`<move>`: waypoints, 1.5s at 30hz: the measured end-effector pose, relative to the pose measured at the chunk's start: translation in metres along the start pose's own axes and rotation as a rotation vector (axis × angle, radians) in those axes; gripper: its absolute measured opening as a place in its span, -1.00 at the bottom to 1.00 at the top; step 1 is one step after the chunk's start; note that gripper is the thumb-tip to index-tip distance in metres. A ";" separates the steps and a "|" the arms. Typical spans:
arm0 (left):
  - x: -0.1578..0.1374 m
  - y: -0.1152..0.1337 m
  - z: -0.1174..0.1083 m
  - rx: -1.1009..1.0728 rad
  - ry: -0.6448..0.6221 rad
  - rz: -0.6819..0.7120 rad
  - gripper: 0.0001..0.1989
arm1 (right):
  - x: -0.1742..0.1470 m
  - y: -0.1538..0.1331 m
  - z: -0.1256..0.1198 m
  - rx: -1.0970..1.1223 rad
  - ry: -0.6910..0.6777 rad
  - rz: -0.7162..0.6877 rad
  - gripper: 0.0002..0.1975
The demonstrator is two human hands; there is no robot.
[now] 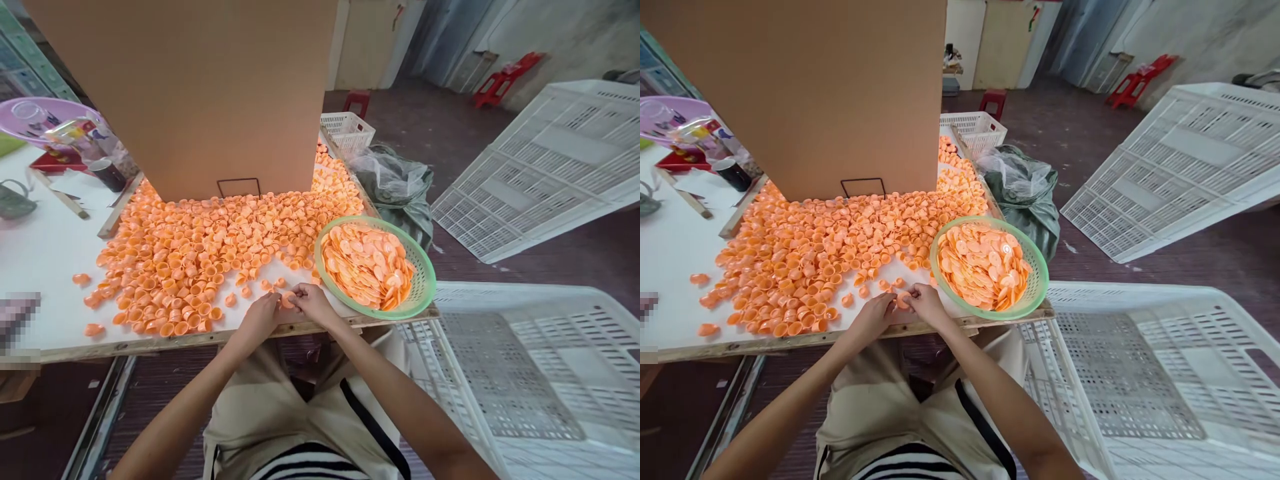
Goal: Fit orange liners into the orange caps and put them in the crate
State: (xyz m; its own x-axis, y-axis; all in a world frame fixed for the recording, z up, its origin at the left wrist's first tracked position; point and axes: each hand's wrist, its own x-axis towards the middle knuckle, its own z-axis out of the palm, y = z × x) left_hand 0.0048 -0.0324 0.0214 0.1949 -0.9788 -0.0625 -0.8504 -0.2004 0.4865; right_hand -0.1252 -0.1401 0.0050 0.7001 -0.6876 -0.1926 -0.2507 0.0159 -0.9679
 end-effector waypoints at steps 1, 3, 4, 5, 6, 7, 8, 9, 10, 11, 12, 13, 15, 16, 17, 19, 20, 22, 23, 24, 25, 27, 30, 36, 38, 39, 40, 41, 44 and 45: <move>0.002 0.002 0.000 -0.008 -0.010 -0.021 -0.74 | 0.005 0.002 -0.001 -0.014 -0.007 0.037 -0.89; 0.008 0.005 -0.002 -0.033 -0.023 -0.055 -0.76 | 0.012 0.004 -0.002 -0.048 -0.021 0.097 -0.88; 0.011 0.005 -0.003 -0.049 -0.032 -0.070 -0.77 | 0.013 0.005 -0.002 -0.066 -0.027 0.107 -0.86; 0.015 0.005 -0.004 -0.066 -0.042 -0.086 -0.77 | 0.013 0.006 -0.002 -0.077 -0.034 0.104 -0.84; 0.018 0.005 -0.006 -0.081 -0.053 -0.100 -0.77 | 0.013 0.007 -0.002 -0.082 -0.039 0.094 -0.82; 0.022 0.004 -0.007 -0.095 -0.063 -0.113 -0.77 | 0.013 0.008 -0.002 -0.079 -0.043 0.081 -0.79; 0.025 0.004 -0.008 -0.106 -0.073 -0.124 -0.78 | 0.013 0.009 -0.002 -0.068 -0.047 0.075 -0.77; 0.028 0.003 -0.009 -0.117 -0.081 -0.135 -0.80 | 0.013 0.010 -0.002 -0.048 -0.054 0.080 -0.75; 0.031 0.003 -0.010 -0.131 -0.096 -0.148 -0.82 | 0.013 0.010 -0.003 -0.019 -0.063 0.090 -0.75; 0.033 0.003 -0.011 -0.150 -0.118 -0.164 -0.83 | 0.014 0.011 -0.003 0.012 -0.076 0.103 -0.74; 0.035 0.003 -0.011 -0.169 -0.142 -0.180 -0.83 | 0.015 0.011 -0.004 0.043 -0.091 0.118 -0.74; 0.037 0.003 -0.011 -0.184 -0.164 -0.198 -0.82 | 0.016 0.011 -0.004 0.068 -0.107 0.133 -0.73; 0.039 0.004 -0.011 -0.206 -0.190 -0.238 -0.80 | 0.018 0.011 -0.003 0.085 -0.121 0.158 -0.71; 0.040 0.004 -0.011 -0.221 -0.197 -0.257 -0.80 | 0.019 0.011 -0.003 0.070 -0.114 0.168 -0.70; 0.040 0.005 -0.011 -0.238 -0.202 -0.275 -0.81 | 0.019 0.011 -0.002 0.048 -0.099 0.174 -0.69; 0.042 0.005 -0.011 -0.280 -0.226 -0.307 -0.85 | 0.019 0.012 -0.001 0.008 -0.068 0.174 -0.68; 0.042 0.006 -0.011 -0.303 -0.245 -0.322 -0.88 | 0.019 0.013 0.000 -0.002 -0.062 0.173 -0.68; 0.046 0.007 -0.013 -0.330 -0.287 -0.349 -0.93 | 0.019 0.015 0.000 -0.002 -0.075 0.182 -0.70; 0.048 0.007 -0.014 -0.330 -0.306 -0.359 -0.94 | 0.020 0.015 0.000 -0.004 -0.087 0.201 -0.72; 0.050 0.008 -0.015 -0.320 -0.325 -0.366 -0.94 | 0.020 0.015 0.001 -0.012 -0.096 0.225 -0.73; 0.053 0.008 -0.015 -0.306 -0.342 -0.372 -0.94 | 0.020 0.015 0.000 -0.031 -0.100 0.253 -0.75; 0.060 0.009 -0.016 -0.278 -0.376 -0.392 -0.94 | 0.021 0.012 0.000 -0.091 -0.090 0.309 -0.80; 0.071 0.009 -0.015 -0.308 -0.447 -0.456 -0.91 | 0.025 0.004 0.000 -0.183 -0.068 0.388 -0.82; 0.079 0.008 -0.013 -0.388 -0.498 -0.530 -0.86 | 0.033 -0.003 0.001 -0.287 -0.070 0.490 -0.86; 0.076 0.009 -0.013 -0.405 -0.486 -0.547 -0.85 | 0.033 0.000 0.003 -0.302 -0.047 0.464 -0.86; 0.075 0.009 -0.014 -0.409 -0.479 -0.553 -0.85 | 0.033 0.002 0.004 -0.299 -0.034 0.440 -0.85; 0.073 0.010 -0.015 -0.408 -0.474 -0.554 -0.85 | 0.032 0.003 0.005 -0.288 -0.019 0.417 -0.85; 0.072 0.011 -0.016 -0.401 -0.468 -0.553 -0.86 | 0.030 0.004 0.006 -0.264 -0.003 0.397 -0.85; 0.066 0.014 -0.019 -0.368 -0.463 -0.528 -0.89 | 0.022 0.005 0.005 -0.145 0.019 0.379 -0.85; 0.064 0.015 -0.019 -0.362 -0.457 -0.518 -0.89 | 0.019 0.005 0.005 -0.109 0.024 0.382 -0.84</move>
State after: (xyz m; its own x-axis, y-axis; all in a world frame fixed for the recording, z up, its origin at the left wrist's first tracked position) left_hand 0.0138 -0.0973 0.0408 0.2362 -0.7004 -0.6736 -0.4780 -0.6872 0.5470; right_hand -0.1100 -0.1499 -0.0041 0.5273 -0.6637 -0.5305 -0.5607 0.1972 -0.8042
